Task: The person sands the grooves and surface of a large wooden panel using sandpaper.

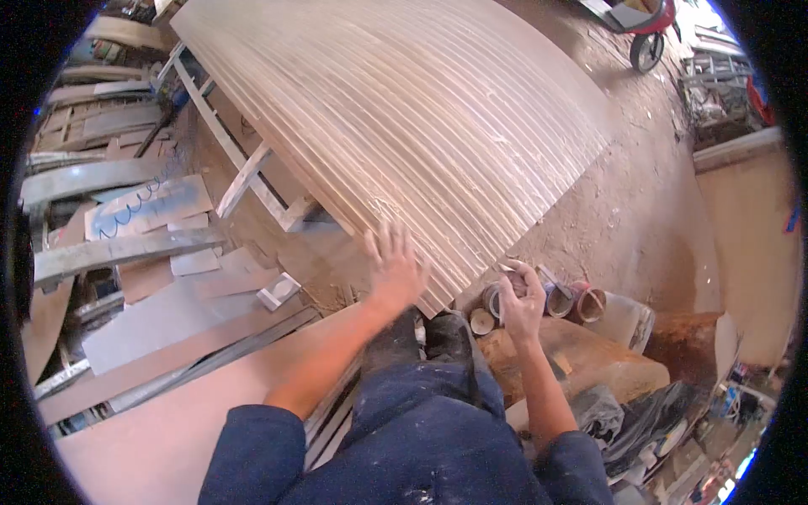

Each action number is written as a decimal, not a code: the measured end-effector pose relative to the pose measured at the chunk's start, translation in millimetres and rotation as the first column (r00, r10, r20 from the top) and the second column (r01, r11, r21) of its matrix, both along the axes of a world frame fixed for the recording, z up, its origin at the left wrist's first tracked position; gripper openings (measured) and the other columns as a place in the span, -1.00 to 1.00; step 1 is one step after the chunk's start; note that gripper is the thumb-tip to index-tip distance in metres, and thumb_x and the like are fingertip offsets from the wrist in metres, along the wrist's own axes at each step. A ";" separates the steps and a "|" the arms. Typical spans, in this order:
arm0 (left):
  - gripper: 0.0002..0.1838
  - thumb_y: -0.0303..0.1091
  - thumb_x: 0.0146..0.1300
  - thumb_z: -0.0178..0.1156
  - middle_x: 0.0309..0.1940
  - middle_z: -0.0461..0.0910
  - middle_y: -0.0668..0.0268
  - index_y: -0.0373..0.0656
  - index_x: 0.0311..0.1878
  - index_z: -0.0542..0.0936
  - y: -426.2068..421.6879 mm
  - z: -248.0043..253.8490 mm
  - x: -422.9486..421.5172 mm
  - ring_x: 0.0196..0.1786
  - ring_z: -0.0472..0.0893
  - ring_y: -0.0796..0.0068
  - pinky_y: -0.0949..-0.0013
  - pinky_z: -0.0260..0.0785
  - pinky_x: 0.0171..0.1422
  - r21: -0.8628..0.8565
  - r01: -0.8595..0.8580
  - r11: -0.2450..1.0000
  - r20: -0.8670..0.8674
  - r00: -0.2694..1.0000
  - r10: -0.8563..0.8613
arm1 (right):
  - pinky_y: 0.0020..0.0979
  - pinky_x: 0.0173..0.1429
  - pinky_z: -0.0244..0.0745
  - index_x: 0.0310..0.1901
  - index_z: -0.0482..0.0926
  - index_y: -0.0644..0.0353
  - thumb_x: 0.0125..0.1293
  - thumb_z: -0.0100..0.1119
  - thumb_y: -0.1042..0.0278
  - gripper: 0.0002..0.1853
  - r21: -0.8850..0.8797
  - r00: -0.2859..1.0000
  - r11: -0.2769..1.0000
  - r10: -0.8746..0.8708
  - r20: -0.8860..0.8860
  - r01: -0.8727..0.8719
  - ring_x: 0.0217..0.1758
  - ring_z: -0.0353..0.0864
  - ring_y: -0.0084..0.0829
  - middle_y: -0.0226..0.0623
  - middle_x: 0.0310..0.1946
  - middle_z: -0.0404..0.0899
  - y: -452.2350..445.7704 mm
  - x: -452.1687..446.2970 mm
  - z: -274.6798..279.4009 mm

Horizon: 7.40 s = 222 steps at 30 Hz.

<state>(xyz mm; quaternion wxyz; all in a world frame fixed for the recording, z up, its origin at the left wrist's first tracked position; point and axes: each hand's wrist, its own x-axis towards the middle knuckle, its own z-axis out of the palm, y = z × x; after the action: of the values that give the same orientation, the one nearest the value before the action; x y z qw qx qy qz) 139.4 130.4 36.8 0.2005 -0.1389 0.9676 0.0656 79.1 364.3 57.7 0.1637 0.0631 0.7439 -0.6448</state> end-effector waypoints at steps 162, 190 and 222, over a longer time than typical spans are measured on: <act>0.41 0.53 0.16 0.19 0.60 -0.83 -0.03 0.03 0.63 -0.59 -216.6 -28.7 -109.1 0.54 -0.78 -0.46 -0.58 -0.48 0.57 0.308 -0.716 0.627 0.235 0.695 0.679 | -0.06 -0.11 0.42 -0.13 0.66 0.18 0.21 0.30 0.52 -0.82 0.608 0.513 0.731 0.667 -0.540 -0.310 -0.22 0.53 0.00 -0.07 -0.34 0.49 -212.8 -35.3 -73.1; 0.51 0.63 0.05 0.20 0.60 -0.83 -0.04 0.01 0.62 -0.59 -215.6 -31.3 -104.8 0.54 -0.74 -0.53 -0.63 -0.44 0.53 0.292 -0.707 0.644 0.211 0.704 0.678 | -0.22 0.11 0.27 -0.32 0.76 -0.04 0.15 0.42 0.40 -0.92 0.581 0.732 0.787 0.519 -0.441 -0.208 -0.12 0.52 -0.23 -0.40 -0.36 0.64 -221.3 -34.5 -45.5; 0.58 0.69 -0.05 0.23 0.57 -0.85 -0.12 0.06 0.61 -0.63 -232.3 -60.2 -103.4 0.52 -0.73 -0.61 -0.67 -0.34 0.50 0.301 -0.689 0.659 0.188 0.720 0.668 | -0.14 0.23 0.18 -0.23 0.75 -0.13 0.16 0.42 0.27 -0.87 0.550 0.777 0.817 0.456 -0.433 -0.173 0.05 0.48 -0.26 -0.49 -0.20 0.67 -206.0 -31.4 -64.8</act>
<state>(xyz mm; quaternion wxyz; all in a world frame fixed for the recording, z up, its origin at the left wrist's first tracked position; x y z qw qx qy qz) 36.1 -102.0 -23.5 0.2121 -0.4533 0.8113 0.3023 47.7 158.3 -7.1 0.0326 -0.2148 0.8941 -0.3917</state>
